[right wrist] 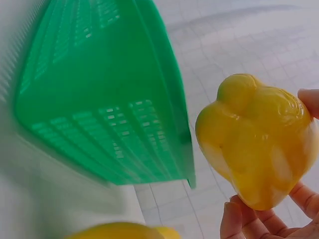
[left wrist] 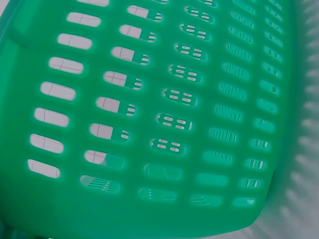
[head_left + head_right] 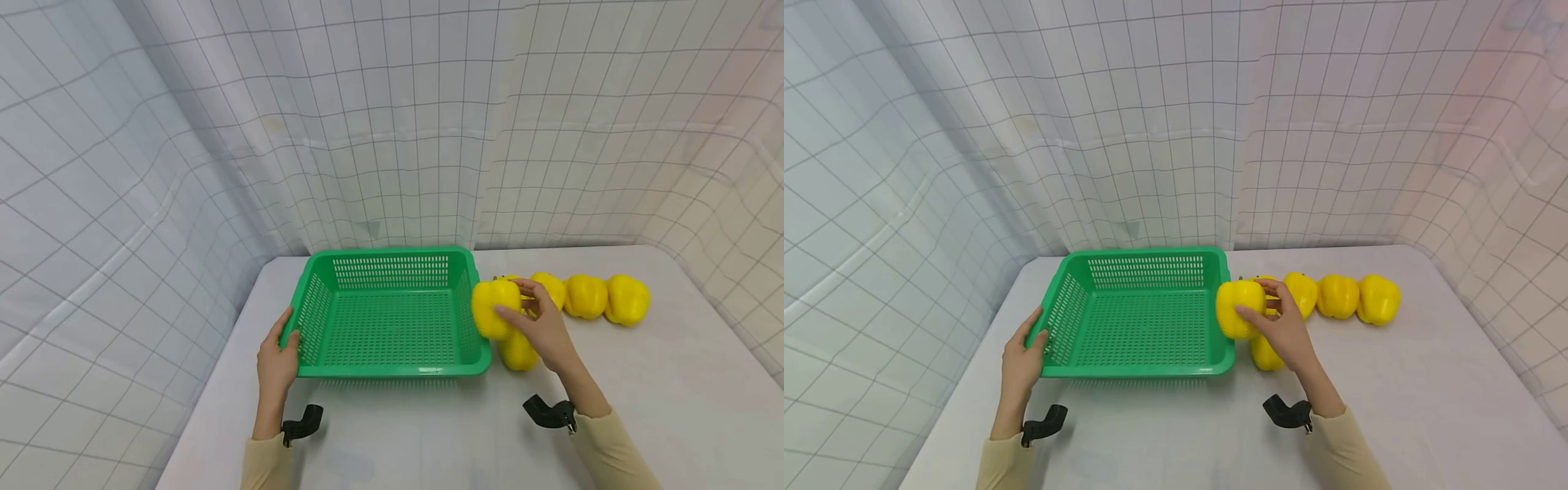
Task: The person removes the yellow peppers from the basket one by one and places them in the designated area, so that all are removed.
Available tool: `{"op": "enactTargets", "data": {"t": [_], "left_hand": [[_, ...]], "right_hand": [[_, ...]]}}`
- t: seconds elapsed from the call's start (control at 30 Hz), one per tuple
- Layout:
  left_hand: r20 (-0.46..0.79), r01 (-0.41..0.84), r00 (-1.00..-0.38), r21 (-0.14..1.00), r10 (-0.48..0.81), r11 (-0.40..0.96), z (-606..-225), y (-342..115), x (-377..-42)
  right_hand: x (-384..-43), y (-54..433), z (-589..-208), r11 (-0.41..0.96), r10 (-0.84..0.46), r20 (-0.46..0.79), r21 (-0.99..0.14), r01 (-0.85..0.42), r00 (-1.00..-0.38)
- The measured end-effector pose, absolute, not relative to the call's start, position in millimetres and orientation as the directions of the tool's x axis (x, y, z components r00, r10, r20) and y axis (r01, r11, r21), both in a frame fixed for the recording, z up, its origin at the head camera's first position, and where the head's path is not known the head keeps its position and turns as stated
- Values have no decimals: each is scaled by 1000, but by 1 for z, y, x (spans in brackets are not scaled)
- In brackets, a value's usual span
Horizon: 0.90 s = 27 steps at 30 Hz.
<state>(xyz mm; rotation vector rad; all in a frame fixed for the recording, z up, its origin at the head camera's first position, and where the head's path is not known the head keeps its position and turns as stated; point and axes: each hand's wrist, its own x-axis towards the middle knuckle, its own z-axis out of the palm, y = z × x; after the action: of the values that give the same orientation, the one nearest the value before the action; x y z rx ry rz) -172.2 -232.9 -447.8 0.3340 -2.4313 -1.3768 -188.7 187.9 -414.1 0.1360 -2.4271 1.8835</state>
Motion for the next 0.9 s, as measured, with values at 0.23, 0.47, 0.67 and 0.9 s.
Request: {"op": "enactTargets", "data": {"t": [0.23,0.47,0.67,0.9], "left_hand": [[156,-52,-917,865,-367,498,-449,-233,-172],[169,-42,-915,865,-368,500,-448,-234,-173],[163,-43,-916,869,-367,493,-447,-233,-172],[162,-42,-917,871,-365,490,-448,-233,-172]], "right_hand": [[-184,220,-417,297,72,125,-950,-98,-990],[-178,252,-429,351,173,105,-936,-39,-979],[-175,270,-440,409,185,85,-912,-2,-979],[-172,277,-447,453,158,75,-892,5,-985]]}}
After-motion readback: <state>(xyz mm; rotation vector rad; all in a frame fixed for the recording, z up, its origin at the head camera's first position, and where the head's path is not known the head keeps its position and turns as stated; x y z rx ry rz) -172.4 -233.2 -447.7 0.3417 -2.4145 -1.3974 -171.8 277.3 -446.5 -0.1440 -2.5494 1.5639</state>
